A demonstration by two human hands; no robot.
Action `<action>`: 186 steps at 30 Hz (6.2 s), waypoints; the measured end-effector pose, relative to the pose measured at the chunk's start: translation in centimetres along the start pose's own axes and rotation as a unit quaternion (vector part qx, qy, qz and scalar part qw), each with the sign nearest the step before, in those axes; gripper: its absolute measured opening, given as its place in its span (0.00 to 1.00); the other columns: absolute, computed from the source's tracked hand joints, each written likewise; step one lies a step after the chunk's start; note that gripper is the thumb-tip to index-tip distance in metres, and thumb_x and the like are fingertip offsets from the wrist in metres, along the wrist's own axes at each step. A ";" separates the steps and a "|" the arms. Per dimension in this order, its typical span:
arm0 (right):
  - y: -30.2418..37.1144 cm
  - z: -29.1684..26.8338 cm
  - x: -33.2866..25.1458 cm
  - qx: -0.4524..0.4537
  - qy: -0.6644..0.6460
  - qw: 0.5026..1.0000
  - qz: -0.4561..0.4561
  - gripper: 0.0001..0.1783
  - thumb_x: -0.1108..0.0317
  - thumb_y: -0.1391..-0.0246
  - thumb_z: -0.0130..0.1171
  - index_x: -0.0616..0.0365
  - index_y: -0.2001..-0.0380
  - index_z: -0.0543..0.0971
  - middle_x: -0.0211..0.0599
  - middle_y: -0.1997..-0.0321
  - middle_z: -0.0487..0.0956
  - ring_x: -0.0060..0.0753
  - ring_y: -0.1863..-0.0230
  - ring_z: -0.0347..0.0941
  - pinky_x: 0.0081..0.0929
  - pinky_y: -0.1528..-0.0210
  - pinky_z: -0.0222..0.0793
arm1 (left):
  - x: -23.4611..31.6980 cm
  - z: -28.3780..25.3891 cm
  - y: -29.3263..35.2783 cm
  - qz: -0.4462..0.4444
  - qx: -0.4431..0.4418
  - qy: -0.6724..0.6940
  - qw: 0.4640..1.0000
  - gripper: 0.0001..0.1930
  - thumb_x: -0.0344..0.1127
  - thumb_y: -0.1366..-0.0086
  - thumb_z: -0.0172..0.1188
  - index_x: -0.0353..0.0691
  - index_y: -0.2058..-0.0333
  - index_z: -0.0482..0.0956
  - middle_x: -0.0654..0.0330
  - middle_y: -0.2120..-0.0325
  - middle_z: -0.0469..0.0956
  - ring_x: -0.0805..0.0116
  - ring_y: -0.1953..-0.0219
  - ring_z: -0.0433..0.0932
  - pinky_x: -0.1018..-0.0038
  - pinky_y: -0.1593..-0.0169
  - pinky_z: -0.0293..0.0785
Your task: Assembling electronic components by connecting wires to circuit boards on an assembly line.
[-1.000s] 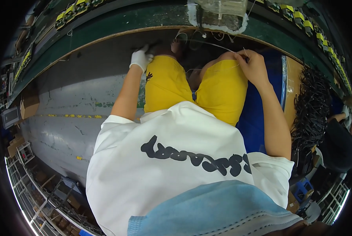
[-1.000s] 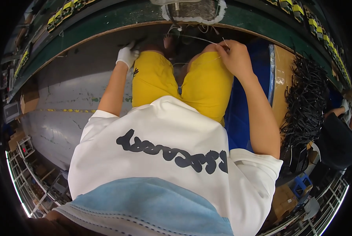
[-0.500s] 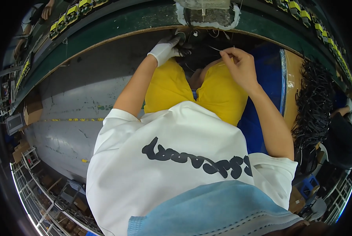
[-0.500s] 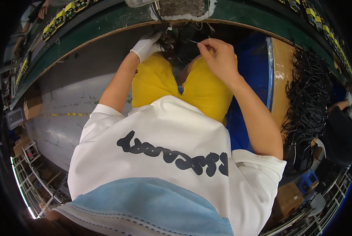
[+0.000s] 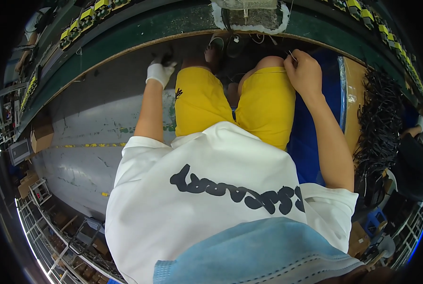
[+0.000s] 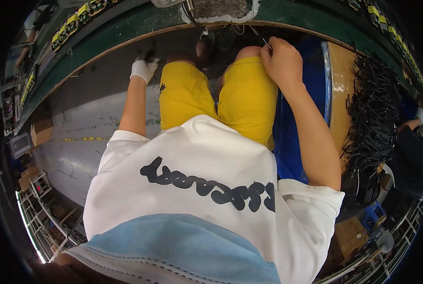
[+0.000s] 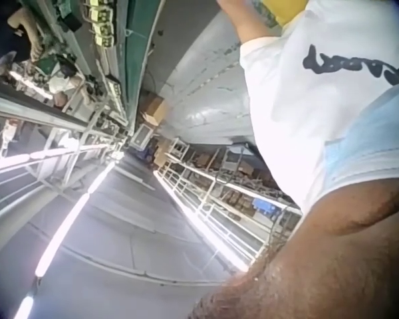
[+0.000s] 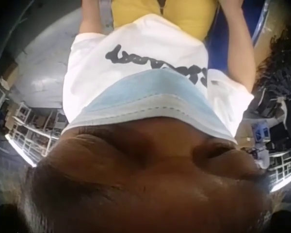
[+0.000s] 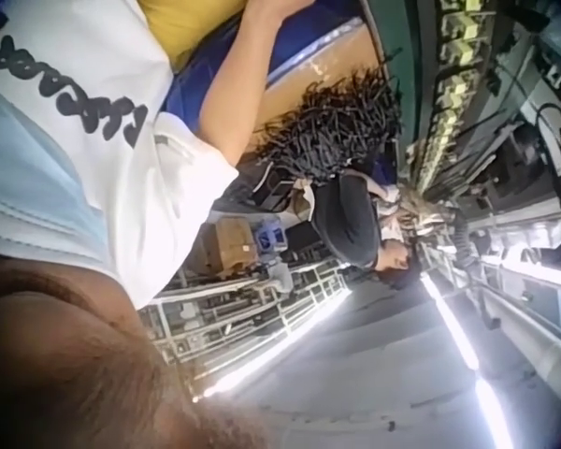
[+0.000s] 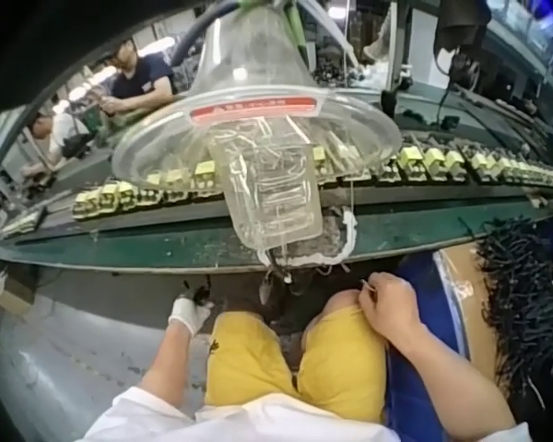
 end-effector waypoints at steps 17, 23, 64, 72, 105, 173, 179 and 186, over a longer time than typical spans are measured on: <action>-0.3 11.0 6.4 -0.209 -0.487 0.703 0.473 0.15 0.66 0.38 0.49 0.67 0.70 0.79 0.37 0.76 0.81 0.18 0.85 0.58 0.22 0.86 0.48 | -11.9 -2.2 9.3 -0.336 0.163 0.651 0.661 0.08 0.37 0.31 0.51 0.38 0.62 0.75 0.59 0.70 0.74 0.60 0.69 0.75 0.72 0.74 0.67; 1.2 10.9 11.5 -0.075 -0.091 0.985 0.123 0.08 0.70 0.42 0.51 0.60 0.60 0.76 0.46 0.62 0.82 0.43 0.75 0.77 0.36 0.76 0.69 | -14.5 -4.4 9.2 -0.327 0.152 0.670 0.649 0.08 0.37 0.32 0.52 0.39 0.63 0.75 0.60 0.69 0.75 0.60 0.69 0.76 0.71 0.73 0.68; 5.7 -2.6 -12.9 -0.221 -0.372 0.895 0.109 0.11 0.66 0.39 0.57 0.65 0.62 0.80 0.22 0.74 0.74 0.05 0.80 0.58 0.09 0.79 0.51 | 21.6 0.5 14.5 -0.004 -0.201 0.380 0.903 0.12 0.38 0.31 0.52 0.34 0.59 0.76 0.64 0.68 0.77 0.80 0.68 0.73 0.81 0.65 0.70; 4.2 -1.7 -9.5 -0.211 -0.362 0.897 0.141 0.11 0.66 0.41 0.59 0.65 0.62 0.79 0.21 0.75 0.73 0.06 0.82 0.56 0.10 0.81 0.50 | 23.9 2.8 14.1 -0.010 -0.175 0.449 0.876 0.11 0.37 0.30 0.52 0.35 0.58 0.75 0.64 0.67 0.76 0.78 0.65 0.73 0.80 0.60 0.71; 3.8 -0.1 -10.8 -0.302 -0.543 0.750 0.226 0.10 0.65 0.37 0.54 0.60 0.66 0.77 0.22 0.83 0.67 0.09 0.86 0.51 0.12 0.84 0.44 | 16.8 -37.9 -6.5 0.024 -0.169 -0.420 0.891 0.58 0.42 0.71 0.80 0.39 0.38 0.57 0.45 0.48 0.71 0.54 0.46 0.72 0.66 0.42 0.69; 1.8 -6.7 -13.8 -0.200 -0.410 0.890 -0.002 0.17 0.75 0.40 0.55 0.65 0.48 0.68 0.34 0.71 0.77 0.17 0.73 0.71 0.11 0.70 0.63 | 25.8 -0.4 11.2 0.019 -0.160 0.534 0.830 0.35 0.21 0.53 0.71 0.33 0.45 0.64 0.51 0.50 0.73 0.61 0.50 0.76 0.67 0.46 0.76; 2.7 -7.1 -15.0 -0.164 -0.423 0.890 -0.048 0.14 0.75 0.40 0.56 0.67 0.53 0.69 0.34 0.72 0.76 0.18 0.73 0.72 0.13 0.69 0.67 | 26.6 -0.7 11.5 0.054 -0.130 0.516 0.845 0.37 0.20 0.54 0.71 0.34 0.45 0.63 0.52 0.50 0.73 0.63 0.49 0.76 0.67 0.45 0.76; 3.5 -7.0 -15.5 -0.077 -0.451 0.883 -0.103 0.11 0.78 0.44 0.60 0.67 0.57 0.74 0.33 0.73 0.77 0.15 0.75 0.74 0.10 0.77 0.63 | 26.4 -0.1 11.6 0.052 -0.122 0.557 0.819 0.39 0.23 0.56 0.74 0.35 0.45 0.63 0.53 0.50 0.73 0.63 0.49 0.76 0.68 0.45 0.75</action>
Point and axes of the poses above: each hand's wrist, its own y-axis away from the middle knuckle, its own z-axis out of the palm, x = y × z, the point moved 7 cm from there along -y, towards the middle knuckle
